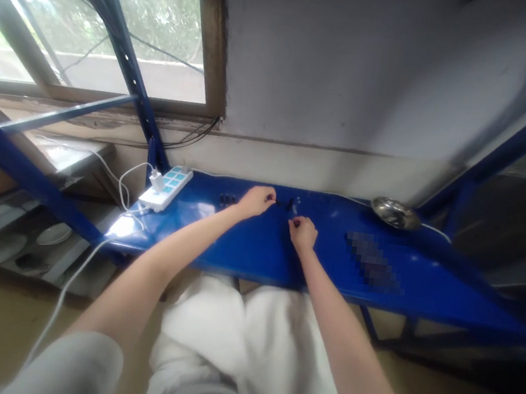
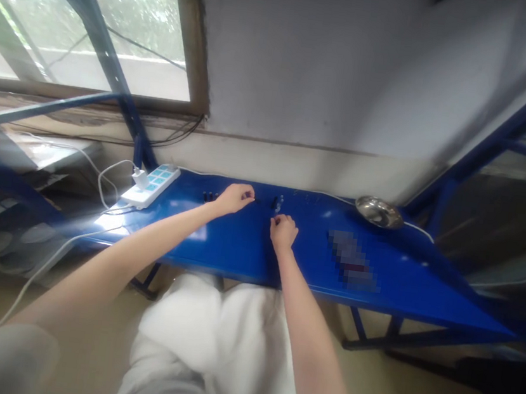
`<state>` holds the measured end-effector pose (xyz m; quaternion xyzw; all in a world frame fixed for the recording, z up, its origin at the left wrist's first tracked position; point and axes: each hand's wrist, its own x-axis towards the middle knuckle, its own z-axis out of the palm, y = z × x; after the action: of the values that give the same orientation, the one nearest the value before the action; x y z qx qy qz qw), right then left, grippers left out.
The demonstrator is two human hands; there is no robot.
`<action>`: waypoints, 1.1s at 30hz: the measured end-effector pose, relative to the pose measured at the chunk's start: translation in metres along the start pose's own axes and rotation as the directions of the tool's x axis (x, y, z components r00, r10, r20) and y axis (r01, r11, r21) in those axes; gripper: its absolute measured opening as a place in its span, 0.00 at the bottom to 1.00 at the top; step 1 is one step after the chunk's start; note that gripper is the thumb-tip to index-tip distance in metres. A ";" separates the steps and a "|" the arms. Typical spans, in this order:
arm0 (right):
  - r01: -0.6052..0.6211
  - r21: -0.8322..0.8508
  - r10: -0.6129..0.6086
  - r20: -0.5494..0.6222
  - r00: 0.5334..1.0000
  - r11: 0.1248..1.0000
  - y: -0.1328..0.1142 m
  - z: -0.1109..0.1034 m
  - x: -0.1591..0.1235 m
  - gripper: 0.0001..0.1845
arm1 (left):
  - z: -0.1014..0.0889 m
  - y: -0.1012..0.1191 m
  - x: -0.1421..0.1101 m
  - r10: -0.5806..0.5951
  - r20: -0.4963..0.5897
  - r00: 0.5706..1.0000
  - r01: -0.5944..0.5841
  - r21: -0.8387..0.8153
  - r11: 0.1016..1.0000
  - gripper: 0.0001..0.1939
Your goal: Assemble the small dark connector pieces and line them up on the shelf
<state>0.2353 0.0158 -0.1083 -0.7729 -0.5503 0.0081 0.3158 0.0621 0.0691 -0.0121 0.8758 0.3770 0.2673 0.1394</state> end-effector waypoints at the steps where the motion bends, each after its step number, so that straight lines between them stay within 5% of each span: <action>1: 0.058 0.004 -0.058 0.007 0.998 0.998 -0.005 -0.003 -0.002 0.10 | -0.007 0.000 -0.003 0.003 -0.008 1.000 -0.004 -0.012 1.000 0.06; 5: 0.272 0.009 -0.272 0.028 0.962 0.962 -0.029 -0.012 -0.008 0.11 | -0.033 0.002 -0.018 -0.056 -0.004 0.998 0.056 -0.052 0.997 0.06; 9: 0.356 0.007 -0.356 0.022 0.934 0.934 -0.051 -0.021 -0.014 0.11 | -0.052 0.007 -0.030 -0.131 -0.012 0.991 0.130 -0.081 0.988 0.05; 17: 0.401 0.015 -0.401 0.024 0.916 0.916 -0.074 -0.031 -0.018 0.09 | -0.061 0.012 -0.041 -0.175 0.000 0.985 0.173 -0.135 0.976 0.05; 33: 0.433 -0.046 -0.430 0.062 0.901 0.900 -0.077 -0.032 -0.013 0.09 | -0.064 0.017 -0.045 -0.161 -0.006 0.987 0.158 -0.169 0.973 0.05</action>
<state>0.1769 0.0044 -0.0483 -0.6404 -0.7155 -0.0588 0.2728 0.0093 0.0270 0.0315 0.8250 0.4237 0.2946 0.2304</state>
